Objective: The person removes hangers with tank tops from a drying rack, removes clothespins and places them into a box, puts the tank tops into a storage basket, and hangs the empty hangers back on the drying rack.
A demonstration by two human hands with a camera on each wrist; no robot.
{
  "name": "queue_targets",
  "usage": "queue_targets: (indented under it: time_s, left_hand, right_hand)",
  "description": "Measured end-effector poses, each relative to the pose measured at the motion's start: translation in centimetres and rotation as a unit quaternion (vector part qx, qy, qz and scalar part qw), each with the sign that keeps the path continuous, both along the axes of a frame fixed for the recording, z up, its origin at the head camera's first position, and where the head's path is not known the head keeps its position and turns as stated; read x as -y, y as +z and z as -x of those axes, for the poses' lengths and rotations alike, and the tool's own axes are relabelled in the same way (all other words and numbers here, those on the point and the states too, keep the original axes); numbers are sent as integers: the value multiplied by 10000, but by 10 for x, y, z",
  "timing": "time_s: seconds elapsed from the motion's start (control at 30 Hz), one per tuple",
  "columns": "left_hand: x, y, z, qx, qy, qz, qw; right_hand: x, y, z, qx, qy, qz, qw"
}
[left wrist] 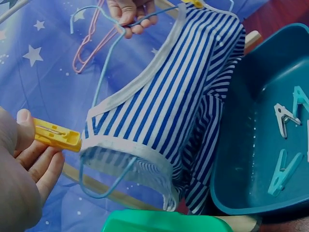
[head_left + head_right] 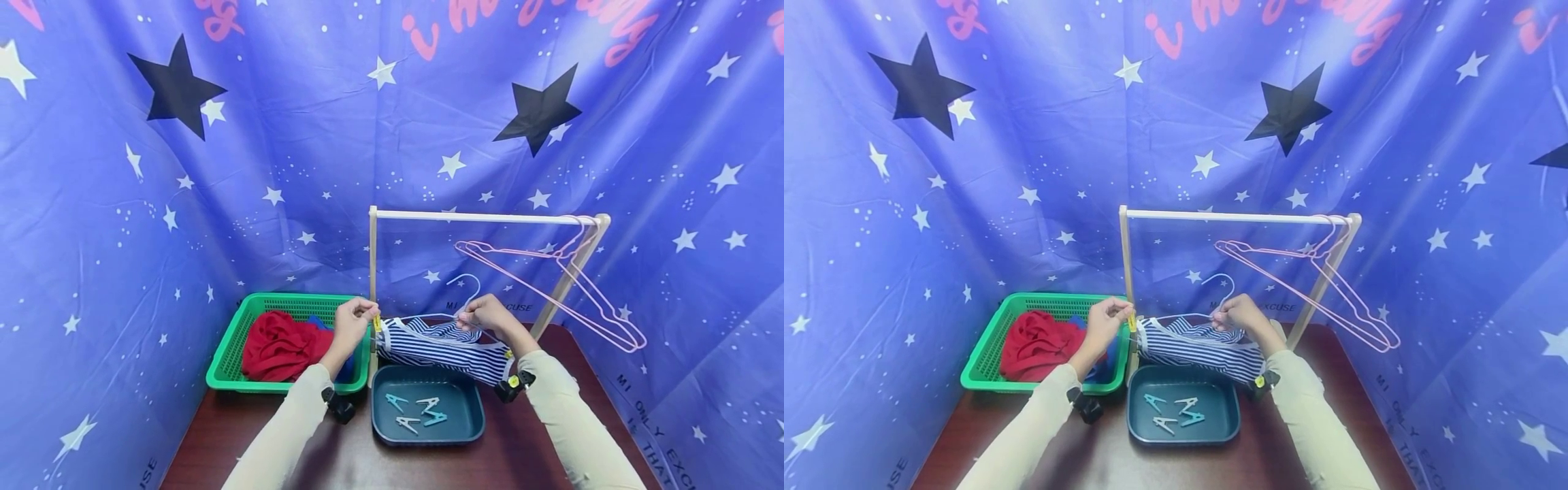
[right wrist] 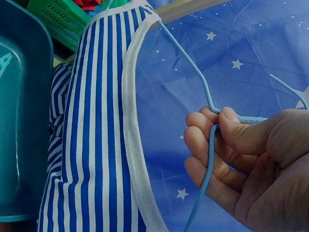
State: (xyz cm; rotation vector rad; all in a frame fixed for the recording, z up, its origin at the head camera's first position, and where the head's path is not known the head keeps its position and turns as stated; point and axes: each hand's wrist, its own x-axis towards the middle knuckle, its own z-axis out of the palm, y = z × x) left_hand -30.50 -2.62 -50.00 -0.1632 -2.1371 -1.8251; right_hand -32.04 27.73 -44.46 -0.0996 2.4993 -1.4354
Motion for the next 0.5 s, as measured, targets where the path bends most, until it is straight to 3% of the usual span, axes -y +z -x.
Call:
queue_targets:
  time_s: [0.23, 0.5]
  left_hand:
    - [-6, -9, -4, 125, -456, 191, 9987]
    - [-16, -21, -12, 117, -884, 845, 9924]
  right_hand:
    - [4, 0, 3, -97, -52, -56, 9999]
    - [7, 3, 3, 55, -320, 73, 9994]
